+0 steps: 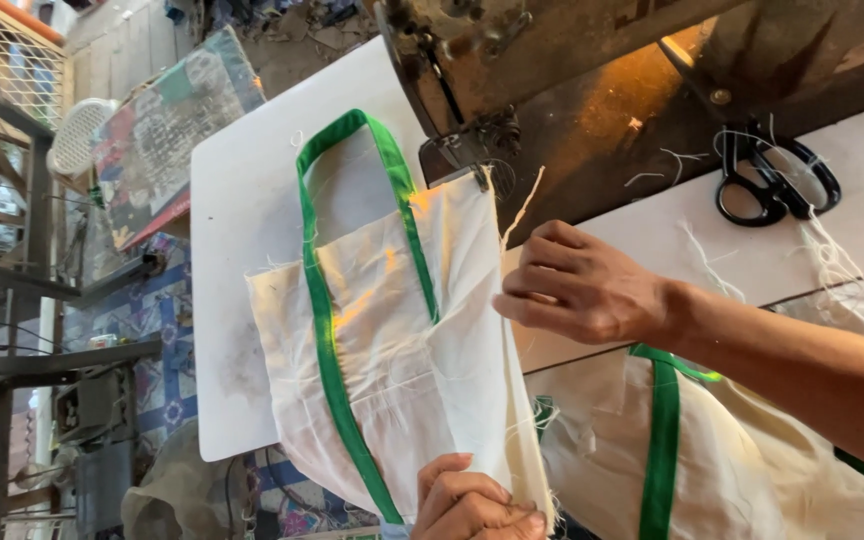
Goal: Sewing green straps onto a white fabric bag using an industrial sewing machine and trimming threads with scissors.
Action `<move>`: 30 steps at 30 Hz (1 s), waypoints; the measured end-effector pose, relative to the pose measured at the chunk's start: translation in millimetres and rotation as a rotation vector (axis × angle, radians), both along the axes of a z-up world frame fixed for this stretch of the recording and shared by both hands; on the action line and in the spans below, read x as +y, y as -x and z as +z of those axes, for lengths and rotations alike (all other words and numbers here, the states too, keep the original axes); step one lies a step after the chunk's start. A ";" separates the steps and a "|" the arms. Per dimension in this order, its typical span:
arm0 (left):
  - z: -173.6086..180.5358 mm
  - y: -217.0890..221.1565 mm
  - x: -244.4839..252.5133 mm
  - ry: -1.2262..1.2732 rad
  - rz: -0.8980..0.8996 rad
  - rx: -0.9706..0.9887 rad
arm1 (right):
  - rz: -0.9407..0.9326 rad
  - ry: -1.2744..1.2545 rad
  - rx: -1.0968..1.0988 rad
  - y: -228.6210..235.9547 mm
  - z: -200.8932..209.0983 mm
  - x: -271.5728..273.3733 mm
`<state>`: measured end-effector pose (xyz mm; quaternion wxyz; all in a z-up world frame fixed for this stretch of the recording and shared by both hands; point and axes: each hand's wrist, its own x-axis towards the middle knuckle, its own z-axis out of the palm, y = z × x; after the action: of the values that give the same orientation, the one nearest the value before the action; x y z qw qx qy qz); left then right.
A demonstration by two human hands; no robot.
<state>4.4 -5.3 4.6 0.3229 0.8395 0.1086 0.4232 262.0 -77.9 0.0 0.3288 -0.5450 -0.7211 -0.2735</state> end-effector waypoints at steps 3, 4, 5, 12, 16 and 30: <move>3.3 -0.7 3.2 -0.069 -0.044 -0.045 | 0.006 -0.008 -0.018 1.2 9.0 1.6; 7.2 1.1 0.3 0.028 -0.003 0.018 | -0.004 -0.001 -0.021 1.6 7.0 2.4; 10.6 2.7 -2.5 0.125 0.038 0.079 | -0.013 0.006 -0.024 1.8 4.6 3.4; 11.0 6.3 24.6 0.082 0.070 0.006 | -0.035 0.025 -0.087 0.0 -3.2 6.2; 32.5 10.8 43.5 0.005 -0.031 -0.018 | -0.044 -0.019 -0.188 -1.4 0.7 12.5; 45.8 9.3 42.0 0.062 0.019 -0.005 | 0.009 0.027 -0.123 2.2 15.0 12.3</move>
<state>-4.9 36.7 50.4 0.3449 0.8270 0.1285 0.4249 259.8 -65.6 15.1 0.2777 -0.5281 -0.7461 -0.2954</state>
